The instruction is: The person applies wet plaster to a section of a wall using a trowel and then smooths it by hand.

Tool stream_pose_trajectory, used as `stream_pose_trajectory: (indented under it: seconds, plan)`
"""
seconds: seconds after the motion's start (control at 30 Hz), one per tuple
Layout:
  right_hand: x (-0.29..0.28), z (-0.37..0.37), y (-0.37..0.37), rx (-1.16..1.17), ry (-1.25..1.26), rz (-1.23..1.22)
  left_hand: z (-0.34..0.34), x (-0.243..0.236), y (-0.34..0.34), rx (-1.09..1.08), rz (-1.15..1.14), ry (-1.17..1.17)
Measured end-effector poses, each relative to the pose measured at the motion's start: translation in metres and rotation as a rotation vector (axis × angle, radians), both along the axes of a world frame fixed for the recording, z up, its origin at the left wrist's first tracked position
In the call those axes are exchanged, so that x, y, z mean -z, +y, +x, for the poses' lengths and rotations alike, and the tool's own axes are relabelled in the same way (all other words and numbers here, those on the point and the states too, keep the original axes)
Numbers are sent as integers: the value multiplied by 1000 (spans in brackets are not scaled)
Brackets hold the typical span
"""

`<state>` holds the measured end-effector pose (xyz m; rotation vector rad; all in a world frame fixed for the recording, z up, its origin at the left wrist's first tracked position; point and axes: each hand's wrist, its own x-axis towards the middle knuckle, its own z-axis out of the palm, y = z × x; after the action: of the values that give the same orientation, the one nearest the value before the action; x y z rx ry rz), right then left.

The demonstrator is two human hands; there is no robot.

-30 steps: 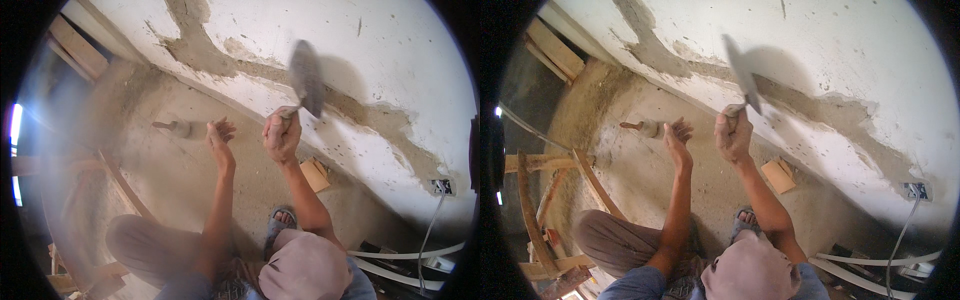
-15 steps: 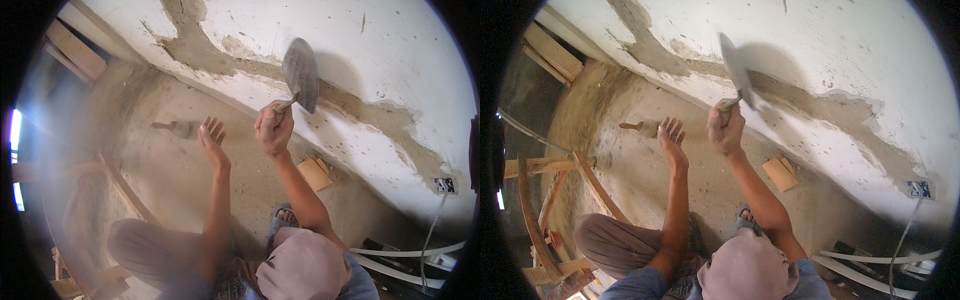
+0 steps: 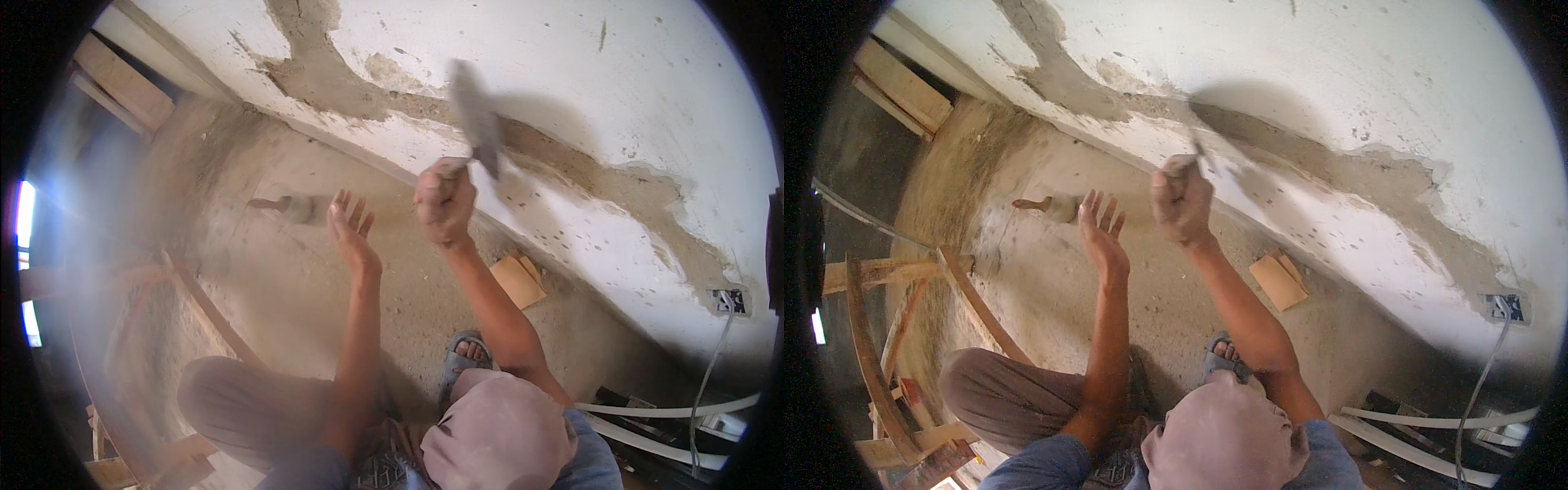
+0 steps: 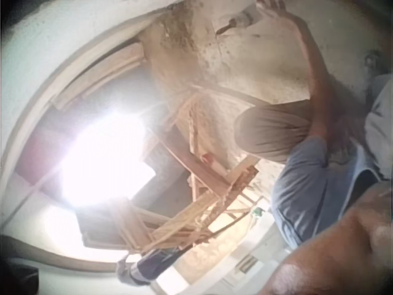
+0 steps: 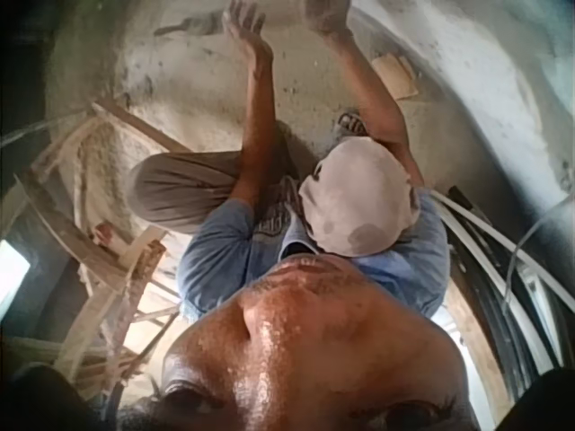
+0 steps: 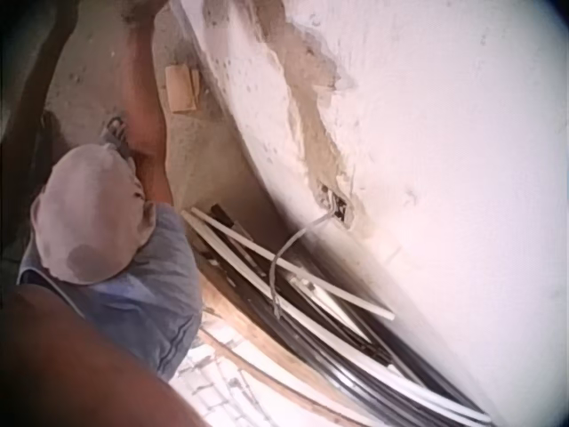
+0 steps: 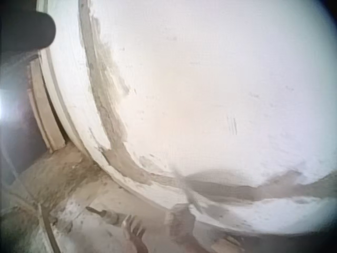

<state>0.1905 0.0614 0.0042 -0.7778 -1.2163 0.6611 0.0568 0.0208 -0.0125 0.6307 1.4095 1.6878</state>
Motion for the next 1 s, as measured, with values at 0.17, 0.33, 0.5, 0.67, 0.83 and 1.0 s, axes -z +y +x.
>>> stream_pose_trajectory:
  seconds: [0.17,0.33,0.5,0.67,0.83,1.0]
  plan:
    - [7,-6,3,-108,-130,-256,0,3,-4,0,-22,9]
    - [3,-5,-1,-79,44,-210,1,7,-7,20,-24,-13]
    - [19,3,8,-90,-18,-201,8,4,-5,20,-18,-31]
    - [19,-3,7,-103,-30,-157,6,9,-5,10,-20,-56]
    - [11,-8,14,-177,-153,-273,5,11,-5,28,-21,-69]
    - [12,-6,17,-94,-115,-171,5,10,-3,53,-20,-63]
